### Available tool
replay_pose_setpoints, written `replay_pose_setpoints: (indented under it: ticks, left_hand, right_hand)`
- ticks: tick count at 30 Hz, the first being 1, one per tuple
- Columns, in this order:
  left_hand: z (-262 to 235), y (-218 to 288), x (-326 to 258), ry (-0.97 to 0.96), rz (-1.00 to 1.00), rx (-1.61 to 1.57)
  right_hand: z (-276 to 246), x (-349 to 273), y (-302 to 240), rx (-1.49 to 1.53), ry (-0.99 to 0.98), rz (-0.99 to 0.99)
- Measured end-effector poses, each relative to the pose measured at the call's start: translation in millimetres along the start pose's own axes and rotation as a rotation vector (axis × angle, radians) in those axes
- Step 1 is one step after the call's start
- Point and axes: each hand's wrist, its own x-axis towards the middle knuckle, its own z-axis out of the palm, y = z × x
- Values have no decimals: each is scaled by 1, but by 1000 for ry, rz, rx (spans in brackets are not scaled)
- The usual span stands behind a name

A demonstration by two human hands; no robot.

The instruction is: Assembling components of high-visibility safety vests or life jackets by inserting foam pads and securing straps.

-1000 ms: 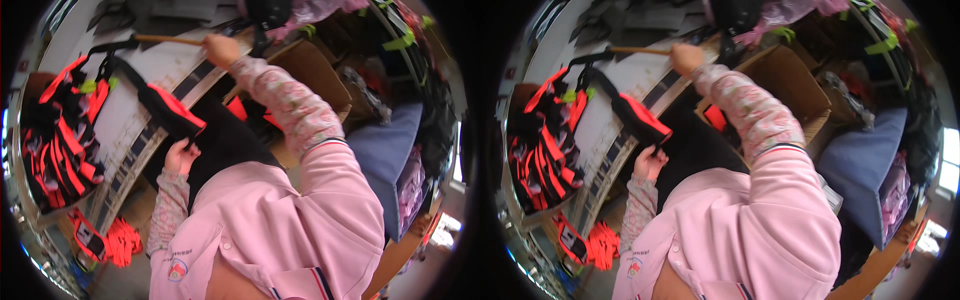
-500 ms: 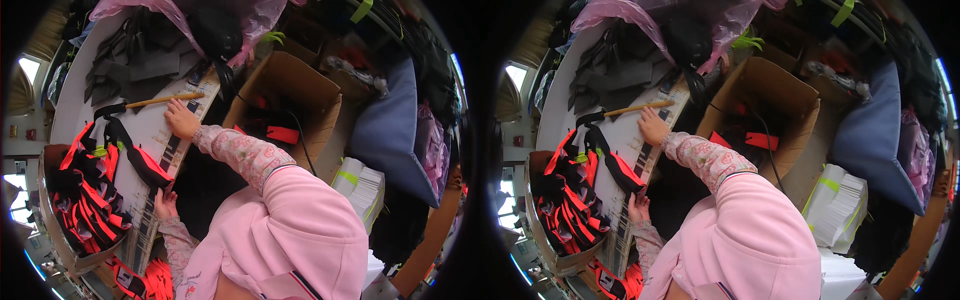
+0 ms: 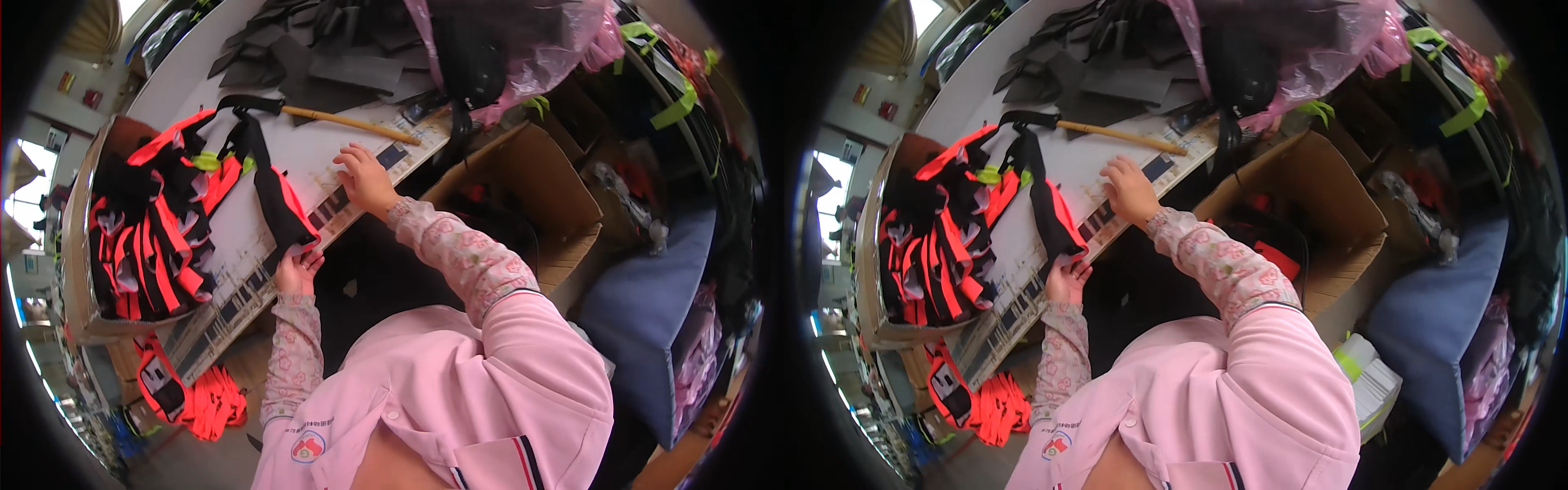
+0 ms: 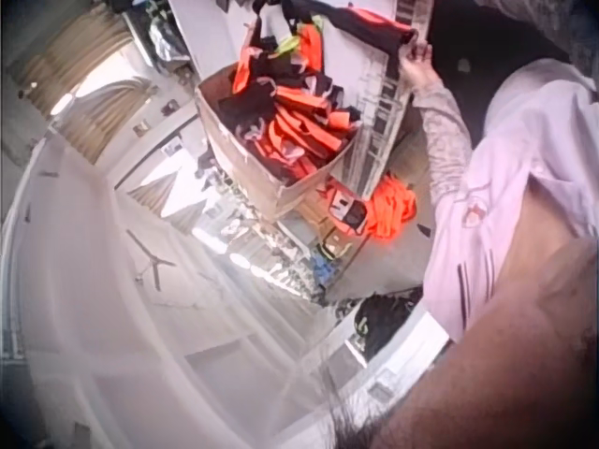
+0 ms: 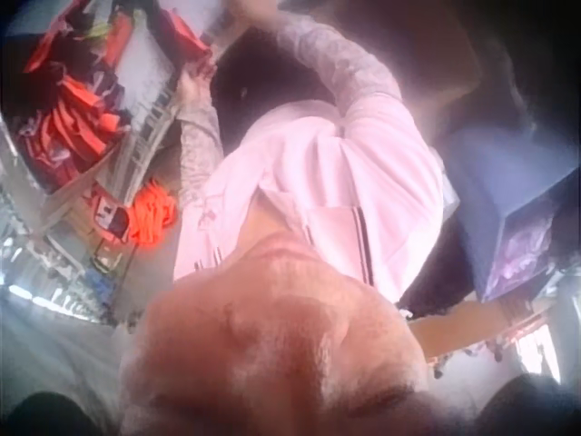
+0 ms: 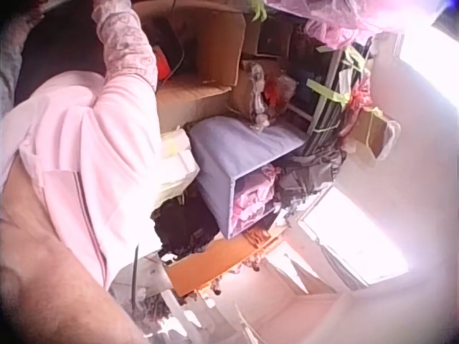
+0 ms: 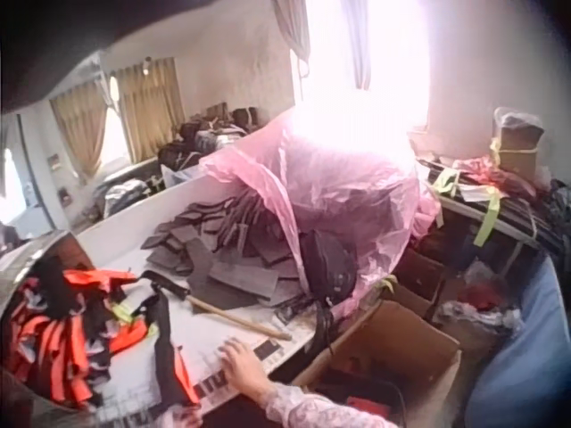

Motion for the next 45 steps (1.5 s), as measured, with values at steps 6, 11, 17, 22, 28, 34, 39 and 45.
replay_pose_setpoints:
  ticks: [6,11,17,22,28,34,39,45]
  left_hand:
    - [14,-8,13,51,59,31]
    - [21,-6,1,131,92,40]
    - [20,-10,-11,120,32,139]
    - [9,-17,-19,35,-80,-16]
    - [13,-22,-28,-104,-228,-103]
    - [20,-32,-21,-38,-224,-149]
    - [19,-40,-16,16,-172,-250]
    - [20,-51,-9,74,-116,-298]
  right_hand:
    - [-20,-11,-84,202,-478,-69]
    - [-14,-10,-88,161,-478,15]
    - [-3,-8,-92,5,-588,9]
    - [1,-18,-87,128,-567,89]
    - [6,-22,-86,131,-584,94]
    - [12,-26,-91,112,-573,106]
    - [9,-26,-89,112,-549,129]
    - [5,-25,-90,-81,-576,87]
